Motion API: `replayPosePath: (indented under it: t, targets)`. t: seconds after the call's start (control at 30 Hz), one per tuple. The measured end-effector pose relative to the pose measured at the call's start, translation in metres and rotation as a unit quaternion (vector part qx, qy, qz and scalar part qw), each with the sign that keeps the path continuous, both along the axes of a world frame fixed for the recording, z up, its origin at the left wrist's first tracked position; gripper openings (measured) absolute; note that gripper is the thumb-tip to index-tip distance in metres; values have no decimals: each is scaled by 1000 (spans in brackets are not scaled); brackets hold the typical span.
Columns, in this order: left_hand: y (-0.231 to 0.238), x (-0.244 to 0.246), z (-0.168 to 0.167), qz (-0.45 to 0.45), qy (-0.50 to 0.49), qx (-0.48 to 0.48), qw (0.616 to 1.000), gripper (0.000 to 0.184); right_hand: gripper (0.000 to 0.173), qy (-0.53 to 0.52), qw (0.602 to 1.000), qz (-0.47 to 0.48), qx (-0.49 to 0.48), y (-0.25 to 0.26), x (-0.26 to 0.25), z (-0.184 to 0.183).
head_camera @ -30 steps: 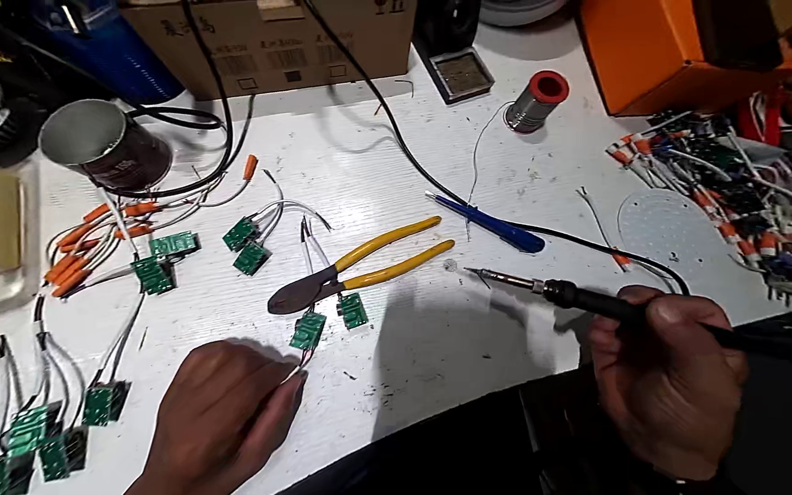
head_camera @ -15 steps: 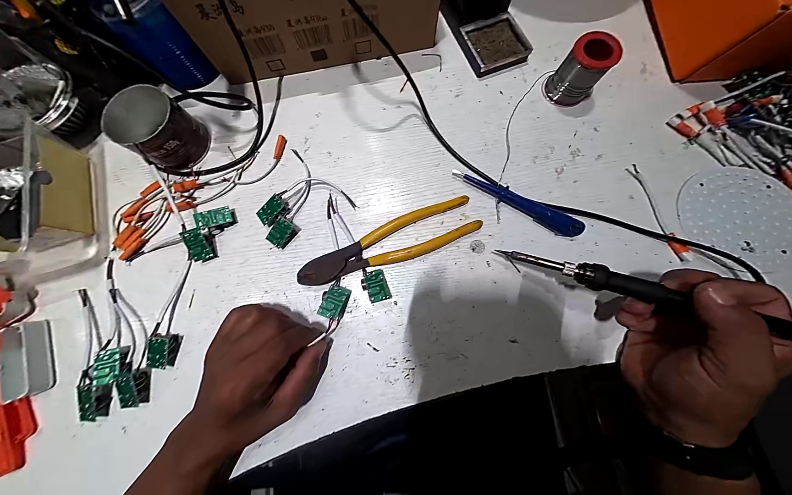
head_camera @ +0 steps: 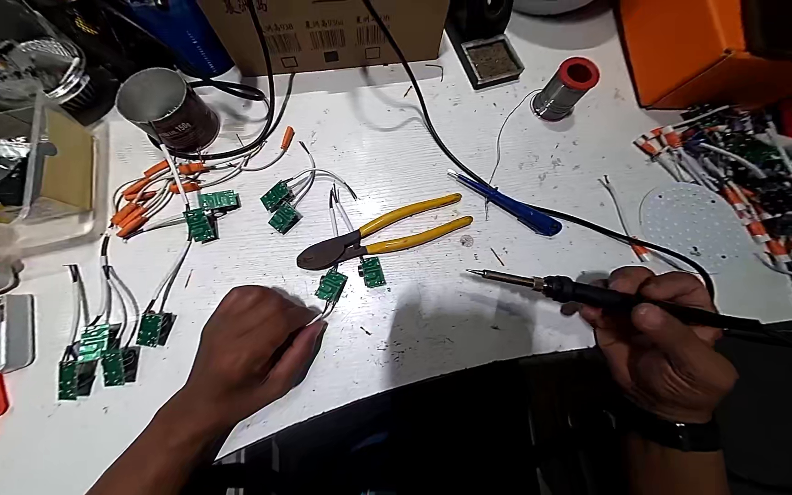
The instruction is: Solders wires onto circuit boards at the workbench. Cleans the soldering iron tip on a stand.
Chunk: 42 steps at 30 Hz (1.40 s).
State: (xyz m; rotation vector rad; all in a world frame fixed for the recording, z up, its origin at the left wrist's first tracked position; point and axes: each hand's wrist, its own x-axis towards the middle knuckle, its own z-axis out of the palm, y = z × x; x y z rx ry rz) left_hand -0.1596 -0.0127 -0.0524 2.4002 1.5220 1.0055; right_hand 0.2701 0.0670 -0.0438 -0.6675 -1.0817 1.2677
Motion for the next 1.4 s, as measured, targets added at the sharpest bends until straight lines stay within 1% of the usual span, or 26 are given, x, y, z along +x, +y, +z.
replayPosePath:
  t: [0.23, 0.53, 0.67, 1.0, 1.23, 1.4]
  targets:
    - [0, 0, -2, 5, 3, 5, 1000, 22, 19, 44, 998, 53, 9, 2, 4, -2]
    - [0, 1, -2, 7, 3, 6, 1000, 22, 20, 50, 998, 43, 9, 3, 3, -1]
    - [0, 1, -1, 7, 7, 2, 1000, 23, 21, 36, 999, 29, 1, 2, 4, -2]
    - [0, 0, 0, 4, 5, 2, 1000, 23, 12, 20, 1000, 16, 1, 2, 1, 0]
    - [-1, 2, 1, 14, 11, -2, 1000, 22, 7, -44, 999, 13, 8, 5, 3, 0]
    - [0, 4, 2, 12, 6, -4, 1000, 22, 8, -49, 999, 13, 9, 7, 7, -3]
